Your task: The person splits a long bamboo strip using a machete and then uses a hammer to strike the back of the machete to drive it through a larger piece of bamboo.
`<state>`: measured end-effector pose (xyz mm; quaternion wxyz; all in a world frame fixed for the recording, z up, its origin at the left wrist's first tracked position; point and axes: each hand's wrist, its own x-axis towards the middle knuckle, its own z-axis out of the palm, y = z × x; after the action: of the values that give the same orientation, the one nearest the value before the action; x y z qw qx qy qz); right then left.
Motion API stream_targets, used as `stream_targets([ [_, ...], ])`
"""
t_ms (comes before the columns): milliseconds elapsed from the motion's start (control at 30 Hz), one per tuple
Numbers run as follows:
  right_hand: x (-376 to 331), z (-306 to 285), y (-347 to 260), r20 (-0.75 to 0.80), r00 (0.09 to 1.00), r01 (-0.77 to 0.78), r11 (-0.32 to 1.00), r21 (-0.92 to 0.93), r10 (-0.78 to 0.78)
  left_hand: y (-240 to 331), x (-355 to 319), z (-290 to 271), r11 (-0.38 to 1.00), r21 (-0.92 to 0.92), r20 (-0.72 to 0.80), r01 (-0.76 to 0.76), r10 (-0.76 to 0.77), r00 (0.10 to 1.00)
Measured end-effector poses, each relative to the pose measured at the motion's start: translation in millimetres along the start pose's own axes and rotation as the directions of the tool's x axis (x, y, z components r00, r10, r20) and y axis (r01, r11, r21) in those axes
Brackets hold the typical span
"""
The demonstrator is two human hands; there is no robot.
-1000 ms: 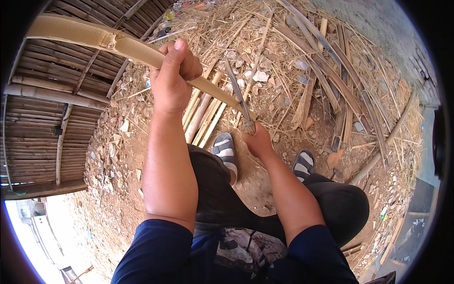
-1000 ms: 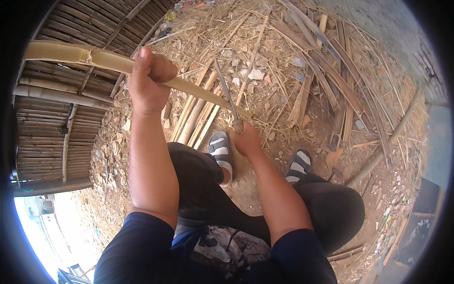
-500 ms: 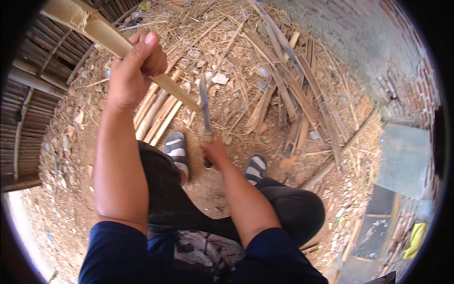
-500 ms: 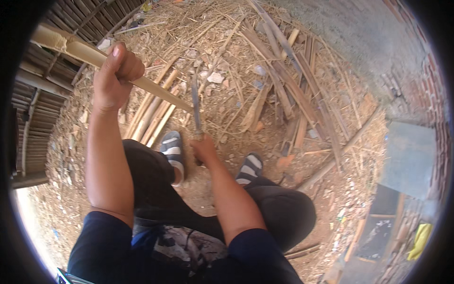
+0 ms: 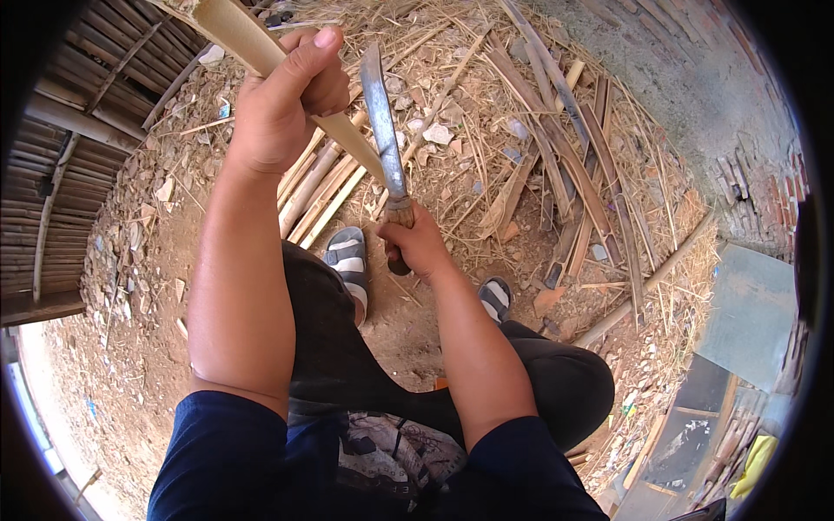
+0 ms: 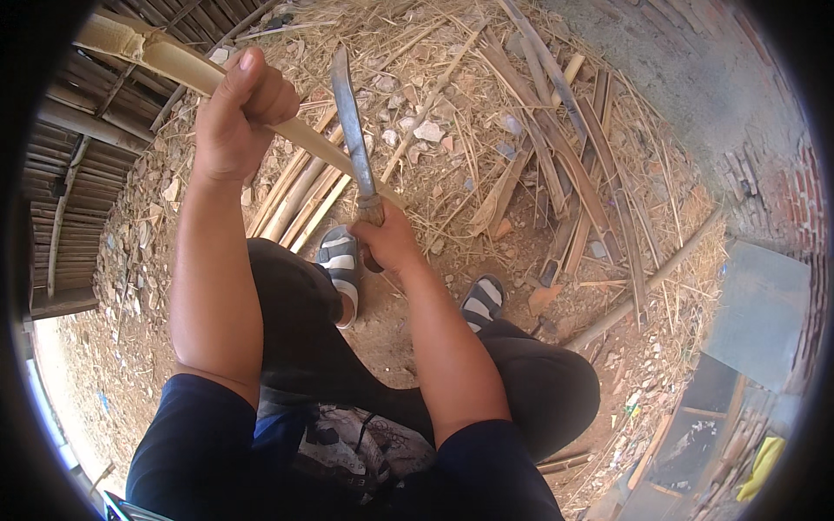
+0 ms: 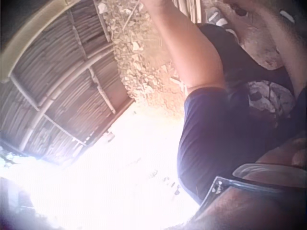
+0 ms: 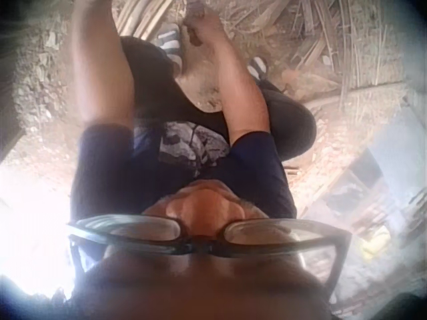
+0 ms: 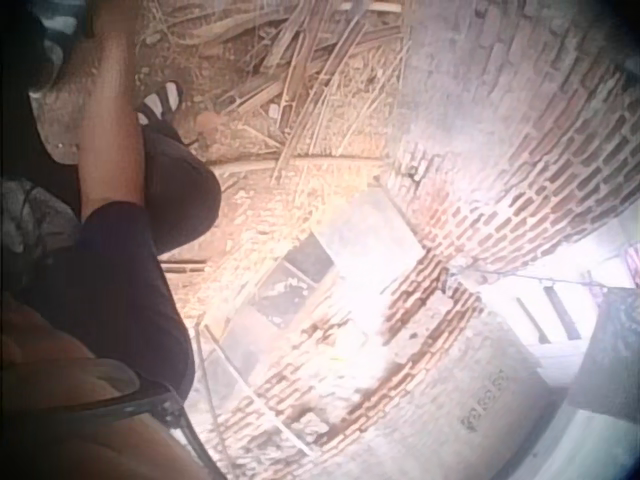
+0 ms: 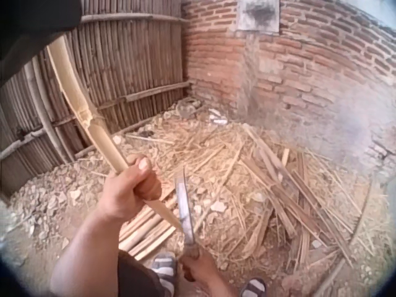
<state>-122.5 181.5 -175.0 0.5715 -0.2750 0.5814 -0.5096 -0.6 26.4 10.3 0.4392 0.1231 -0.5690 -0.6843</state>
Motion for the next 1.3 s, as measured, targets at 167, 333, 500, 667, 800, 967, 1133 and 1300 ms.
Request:
stream_targets([
  [167, 1.0, -16.6, 17.4, 0.093, 0.994, -0.069, 0.984, 0.164, 0.054, 0.2, 1.3, 2.0, 1.000, -0.008, 0.040, 0.018, -0.018, 0.999],
  [333, -13.4, -33.7, 105.1, 0.017, 0.888, -0.415, 0.784, 0.461, 0.460, -0.1, 2.8, -4.6, 1.000, 0.011, 0.005, 0.004, -0.004, 1.000],
  [500, -3.4, -33.4, 81.3, 0.201, 0.924, -0.381, 0.774, 0.506, 0.324, -1.6, 6.6, 7.4, 1.000, 0.030, -0.001, -0.001, 0.001, 1.000],
  [667, -5.1, -25.6, 18.9, 0.397, 0.911, -0.309, 0.816, 0.488, 0.108, -5.4, 7.4, -0.6, 1.000, 0.008, 0.039, -0.003, 0.002, 0.999],
  [800, -4.8, -30.1, 49.9, 0.341, 0.913, -0.390, 0.717, 0.578, 0.223, -2.4, 6.8, 5.9, 1.000, 0.020, -0.046, -0.012, 0.013, 0.999],
  [967, -9.4, -36.6, 89.2, 0.337, 0.885, -0.465, 0.584, 0.666, 0.321, -3.0, 9.2, 8.0, 0.998, 0.046, -0.125, -0.037, 0.043, 0.991],
  [1133, -9.3, -11.1, 18.0, 0.407, 0.905, -0.338, 0.789, 0.514, 0.122, -9.8, 13.5, 5.2, 0.984, 0.153, -0.369, -0.090, 0.142, 0.919],
  [1300, 5.5, 8.2, 42.9, -0.037, 0.998, 0.045, 0.999, -0.021, -0.046, -5.1, 10.3, 16.1, 0.982, 0.182, -0.591, -0.052, 0.152, 0.792],
])
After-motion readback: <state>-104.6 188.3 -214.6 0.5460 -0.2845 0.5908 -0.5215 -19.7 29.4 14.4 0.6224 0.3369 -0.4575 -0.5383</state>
